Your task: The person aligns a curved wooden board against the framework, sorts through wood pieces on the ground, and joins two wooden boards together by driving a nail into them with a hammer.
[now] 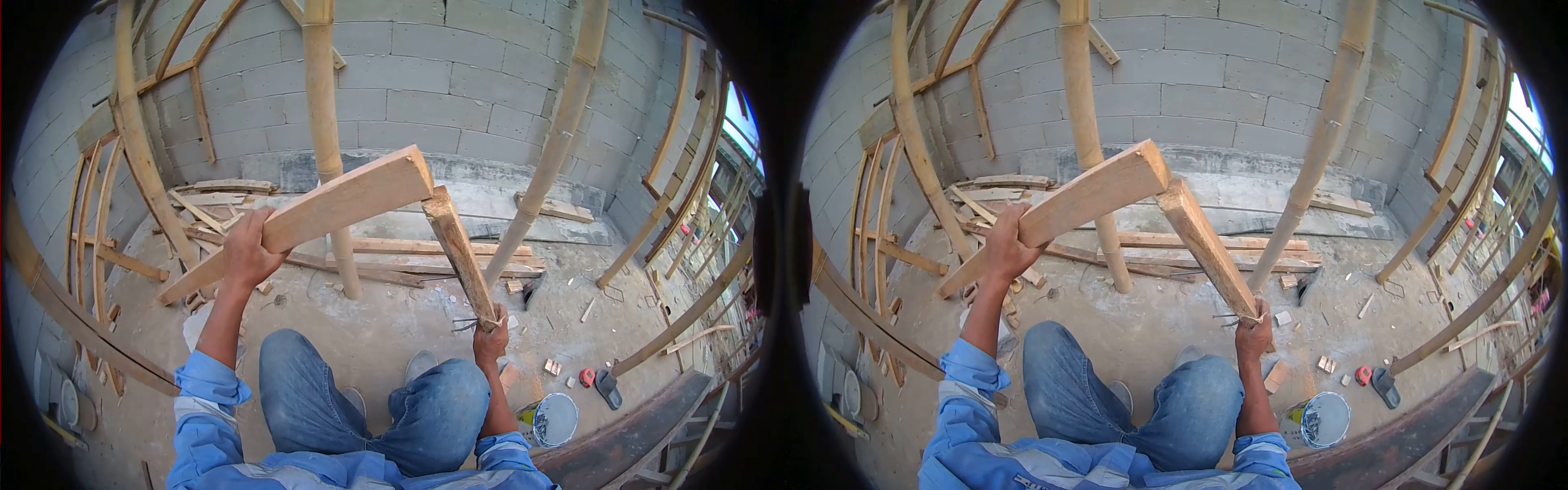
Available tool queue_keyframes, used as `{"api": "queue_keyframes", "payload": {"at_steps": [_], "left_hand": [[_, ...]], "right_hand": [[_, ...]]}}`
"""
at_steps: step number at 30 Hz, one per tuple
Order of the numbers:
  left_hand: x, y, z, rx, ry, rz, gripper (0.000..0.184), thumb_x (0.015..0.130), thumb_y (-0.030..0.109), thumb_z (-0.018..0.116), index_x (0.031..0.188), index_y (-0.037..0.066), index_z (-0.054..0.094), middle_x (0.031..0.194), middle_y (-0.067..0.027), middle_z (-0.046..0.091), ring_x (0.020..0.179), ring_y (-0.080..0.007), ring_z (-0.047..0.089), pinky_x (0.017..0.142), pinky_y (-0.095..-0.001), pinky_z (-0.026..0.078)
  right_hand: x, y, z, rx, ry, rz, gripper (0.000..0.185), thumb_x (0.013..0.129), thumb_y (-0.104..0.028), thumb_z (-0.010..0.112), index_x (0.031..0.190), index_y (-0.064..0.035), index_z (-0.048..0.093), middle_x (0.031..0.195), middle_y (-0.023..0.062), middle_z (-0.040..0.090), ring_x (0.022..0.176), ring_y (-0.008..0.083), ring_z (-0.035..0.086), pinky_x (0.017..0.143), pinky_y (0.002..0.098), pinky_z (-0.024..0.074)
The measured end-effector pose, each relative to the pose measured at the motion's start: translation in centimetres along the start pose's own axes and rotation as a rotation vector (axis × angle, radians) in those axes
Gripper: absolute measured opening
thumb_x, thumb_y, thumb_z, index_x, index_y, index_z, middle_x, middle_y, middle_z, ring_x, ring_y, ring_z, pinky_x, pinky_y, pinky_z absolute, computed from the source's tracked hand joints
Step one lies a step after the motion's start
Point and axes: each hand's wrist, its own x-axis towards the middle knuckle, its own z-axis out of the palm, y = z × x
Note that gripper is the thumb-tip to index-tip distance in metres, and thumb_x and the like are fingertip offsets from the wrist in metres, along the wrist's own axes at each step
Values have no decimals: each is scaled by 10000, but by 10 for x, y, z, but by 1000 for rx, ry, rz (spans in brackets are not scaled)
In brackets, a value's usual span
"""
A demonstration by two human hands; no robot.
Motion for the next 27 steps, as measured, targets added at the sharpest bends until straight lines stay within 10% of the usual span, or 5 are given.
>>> {"api": "queue_keyframes", "payload": {"at_steps": [23,27], "left_hand": [[-9,-32,-26,97,-231,118,745,660,251,908,1255,34,515,1018,-208,628,943,-419,647,813,-486,534],[-31,-34,-40,175,-163,178,804,598,368,947,1219,37,559,1032,-198,647,911,-401,657,777,-487,536]], "right_hand": [[2,1,12,-50,-22,-154,413,805,-95,756,1188,-1,633,1073,196,662,1016,432,628,863,496,521],[-10,41,24,-175,18,-249,482,894,-434,752,1191,-62,677,1140,208,723,779,308,704,627,485,551]]}}
